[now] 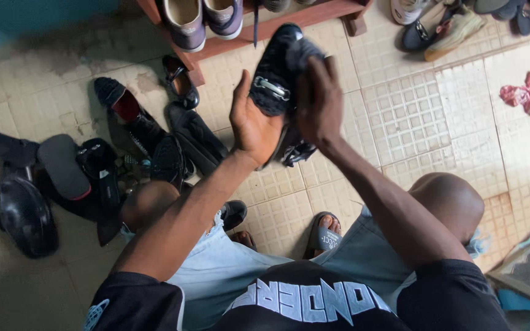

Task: The person sits on the floor and wipes several pairs of black shoes with a dark cloth. They handle each shoe individually, wiping the exterior surfaces and occasionally the interior, then place them on a nearby wooden shoe rack or the floor.

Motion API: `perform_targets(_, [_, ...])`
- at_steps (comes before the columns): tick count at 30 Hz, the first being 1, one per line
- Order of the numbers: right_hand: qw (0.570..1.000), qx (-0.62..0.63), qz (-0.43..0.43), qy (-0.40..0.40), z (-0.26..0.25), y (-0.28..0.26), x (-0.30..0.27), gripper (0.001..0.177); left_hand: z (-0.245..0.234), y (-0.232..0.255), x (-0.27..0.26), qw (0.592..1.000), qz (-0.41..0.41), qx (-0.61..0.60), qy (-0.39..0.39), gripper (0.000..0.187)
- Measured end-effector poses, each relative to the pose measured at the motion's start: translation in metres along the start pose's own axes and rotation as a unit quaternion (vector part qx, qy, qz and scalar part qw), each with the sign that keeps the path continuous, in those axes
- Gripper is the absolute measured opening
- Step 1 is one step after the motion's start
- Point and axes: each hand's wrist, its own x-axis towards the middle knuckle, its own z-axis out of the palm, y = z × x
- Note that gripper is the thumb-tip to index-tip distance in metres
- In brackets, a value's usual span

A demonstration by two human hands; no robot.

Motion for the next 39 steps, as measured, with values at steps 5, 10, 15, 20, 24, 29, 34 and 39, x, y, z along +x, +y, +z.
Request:
perform_targets(5, [0.996, 0.034, -0.026, -0.074, 0.032, -0.013, -0.009, 0.028, -0.011, 0.029, 0.000, 0.997, 0.073, 0.036, 0.002, 0.053])
perform_targets(10, [0.997, 0.062, -0.044, -0.023, 0.038, 0.007, 0.024, 0.028, 0.004, 0.036, -0.024, 0.998, 0.043, 0.044, 0.021, 0.059])
perform_targets(15, [0.989, 0.115, -0.055, -0.068, 0.045, 0.001, 0.014, 0.029, -0.002, 0.041, -0.027, 0.995, 0.090, 0.034, 0.023, 0.070])
perform_targets(20, [0.969, 0.156, -0.005, -0.193, 0.050, -0.026, -0.039, 0.028, -0.012, 0.065, -0.023, 0.980, 0.198, 0.000, 0.021, 0.067])
perform_targets(24, [0.968, 0.141, -0.009, -0.209, 0.048, -0.029, -0.043, 0.034, -0.006, 0.070, -0.024, 0.979, 0.204, 0.004, 0.027, 0.078])
perform_targets(29, [0.958, 0.199, 0.060, -0.196, 0.045, -0.016, -0.006, 0.026, 0.007, 0.055, -0.040, 0.988, 0.154, 0.015, -0.006, 0.075])
perform_targets(34, [0.978, 0.180, -0.063, -0.084, 0.038, -0.003, 0.025, 0.041, 0.010, 0.039, -0.041, 0.968, 0.131, 0.212, -0.037, 0.066])
perform_targets(39, [0.964, 0.230, -0.096, -0.097, 0.031, -0.008, 0.015, 0.041, 0.018, 0.043, -0.046, 0.968, 0.173, 0.175, -0.057, 0.065])
